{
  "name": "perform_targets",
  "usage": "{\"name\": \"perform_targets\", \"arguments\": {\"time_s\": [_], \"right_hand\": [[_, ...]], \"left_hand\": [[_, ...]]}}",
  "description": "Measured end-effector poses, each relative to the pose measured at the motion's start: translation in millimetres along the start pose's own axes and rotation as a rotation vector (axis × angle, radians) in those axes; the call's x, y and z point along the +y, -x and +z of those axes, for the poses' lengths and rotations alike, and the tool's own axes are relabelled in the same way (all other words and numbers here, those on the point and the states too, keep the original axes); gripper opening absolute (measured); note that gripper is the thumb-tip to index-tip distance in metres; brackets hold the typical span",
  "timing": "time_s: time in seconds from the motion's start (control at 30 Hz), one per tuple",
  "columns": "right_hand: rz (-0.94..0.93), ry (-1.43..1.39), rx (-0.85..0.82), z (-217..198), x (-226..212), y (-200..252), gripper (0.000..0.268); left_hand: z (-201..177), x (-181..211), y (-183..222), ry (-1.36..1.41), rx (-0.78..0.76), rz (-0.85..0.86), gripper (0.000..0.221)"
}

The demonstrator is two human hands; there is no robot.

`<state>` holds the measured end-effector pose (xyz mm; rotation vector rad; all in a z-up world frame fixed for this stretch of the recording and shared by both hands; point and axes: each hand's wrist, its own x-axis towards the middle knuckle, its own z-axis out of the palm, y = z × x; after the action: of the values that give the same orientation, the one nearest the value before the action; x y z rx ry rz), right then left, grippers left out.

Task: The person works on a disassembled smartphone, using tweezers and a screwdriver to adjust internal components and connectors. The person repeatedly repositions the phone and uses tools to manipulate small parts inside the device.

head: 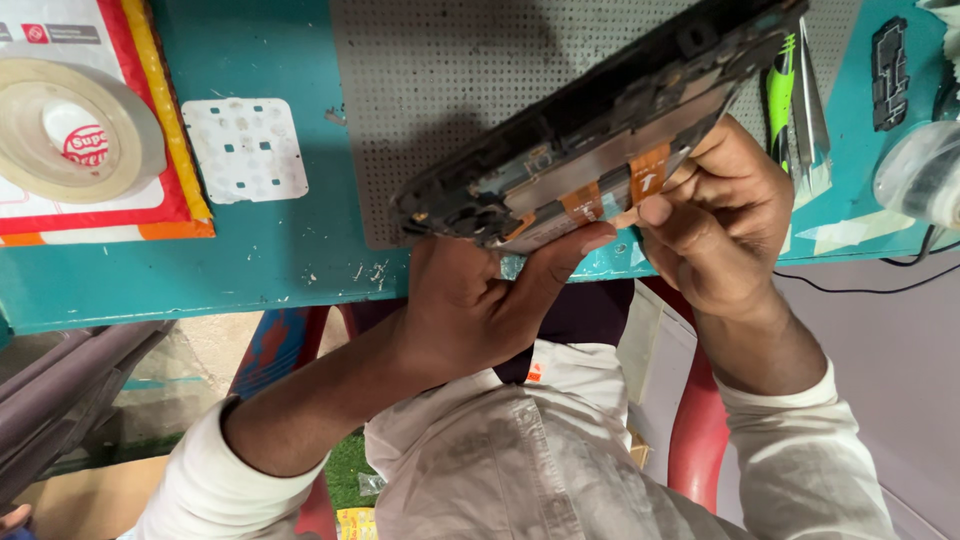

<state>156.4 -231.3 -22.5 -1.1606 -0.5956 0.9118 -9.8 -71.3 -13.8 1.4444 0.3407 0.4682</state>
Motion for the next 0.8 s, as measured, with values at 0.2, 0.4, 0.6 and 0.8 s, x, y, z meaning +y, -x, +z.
{"name": "perform_targets", "arguments": {"time_s": [0.2, 0.4, 0.6, 0.8], "right_hand": [[-0.007, 0.032, 0.014, -0.8, 1.9, 1.6, 0.023], [-0.001, 0.065, 0.038, -0.3, 1.8, 2.1, 0.021], [0.003, 0.074, 0.015, 2.2, -0.6, 0.2, 0.013], [0.012, 0.014, 0.011, 3.3, -1.9, -1.1, 0.015]], "left_hand": [[0.0, 0.2, 0.2, -0.003, 0.008, 0.032, 0.012], [-0.9, -2.8, -2.8, -0.002, 0.013, 0.109, 0.013], [-1.0, 0.8, -2.7, 0.028, 0.009, 0.018, 0.016], [1.8, -2.1, 0.8, 0.049, 0.023, 0.011, 0.017]]}}
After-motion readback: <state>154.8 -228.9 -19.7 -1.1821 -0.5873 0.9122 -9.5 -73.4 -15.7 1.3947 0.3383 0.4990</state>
